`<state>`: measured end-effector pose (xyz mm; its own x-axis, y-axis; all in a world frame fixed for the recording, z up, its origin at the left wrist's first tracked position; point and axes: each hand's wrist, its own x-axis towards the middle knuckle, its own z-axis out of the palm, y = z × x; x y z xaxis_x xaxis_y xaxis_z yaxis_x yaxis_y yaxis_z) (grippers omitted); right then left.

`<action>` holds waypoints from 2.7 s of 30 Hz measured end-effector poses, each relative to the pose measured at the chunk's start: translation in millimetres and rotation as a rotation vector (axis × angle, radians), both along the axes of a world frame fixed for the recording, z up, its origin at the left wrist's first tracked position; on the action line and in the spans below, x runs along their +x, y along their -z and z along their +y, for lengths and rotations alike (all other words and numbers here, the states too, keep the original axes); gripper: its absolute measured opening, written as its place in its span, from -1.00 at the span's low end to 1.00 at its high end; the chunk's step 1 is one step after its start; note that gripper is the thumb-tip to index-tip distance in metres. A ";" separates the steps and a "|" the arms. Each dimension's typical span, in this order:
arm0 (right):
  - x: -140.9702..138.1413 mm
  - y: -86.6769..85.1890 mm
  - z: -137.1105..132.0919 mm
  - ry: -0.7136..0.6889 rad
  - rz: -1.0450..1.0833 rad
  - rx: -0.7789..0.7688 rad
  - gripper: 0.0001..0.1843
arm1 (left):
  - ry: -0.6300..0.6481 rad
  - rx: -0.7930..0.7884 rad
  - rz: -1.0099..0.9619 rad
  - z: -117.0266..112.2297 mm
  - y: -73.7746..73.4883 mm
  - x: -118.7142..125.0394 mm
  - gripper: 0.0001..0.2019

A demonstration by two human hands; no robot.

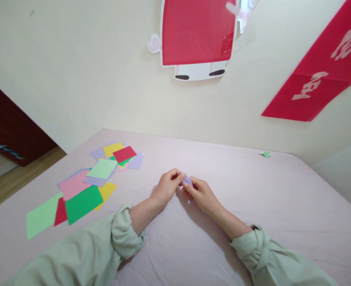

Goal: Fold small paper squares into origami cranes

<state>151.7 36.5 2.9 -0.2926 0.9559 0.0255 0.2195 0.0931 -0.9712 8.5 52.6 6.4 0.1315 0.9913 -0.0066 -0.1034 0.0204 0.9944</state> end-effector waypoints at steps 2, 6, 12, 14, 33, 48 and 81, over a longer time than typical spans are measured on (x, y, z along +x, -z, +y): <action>-0.5 0.3 -0.2 -0.007 0.045 -0.034 -0.63 | -0.031 -0.005 0.002 0.2 -0.2 -0.5 -0.71; -0.8 -1.7 -0.5 -0.018 0.072 -0.071 -0.61 | -0.081 -0.029 -0.008 1.1 1.0 -1.9 -0.71; 1.4 -4.9 -1.6 -0.024 0.069 -0.104 -0.61 | -0.134 -0.058 -0.096 8.7 8.7 -5.3 -0.66; 3.2 -5.1 -1.6 -0.037 0.062 -0.097 -0.63 | -0.175 -0.062 -0.141 13.4 11.1 -8.2 -0.64; 5.4 0.0 1.8 0.064 -0.056 0.076 -0.57 | 0.055 -0.013 0.045 2.1 3.8 -2.7 -0.75; 5.1 2.9 0.9 0.003 0.017 0.009 -0.63 | -0.002 -0.060 0.000 5.7 8.2 -3.4 -0.56; 14.6 2.1 9.7 0.203 0.060 0.101 -0.70 | 0.180 0.012 0.159 1.5 3.6 -4.9 -0.68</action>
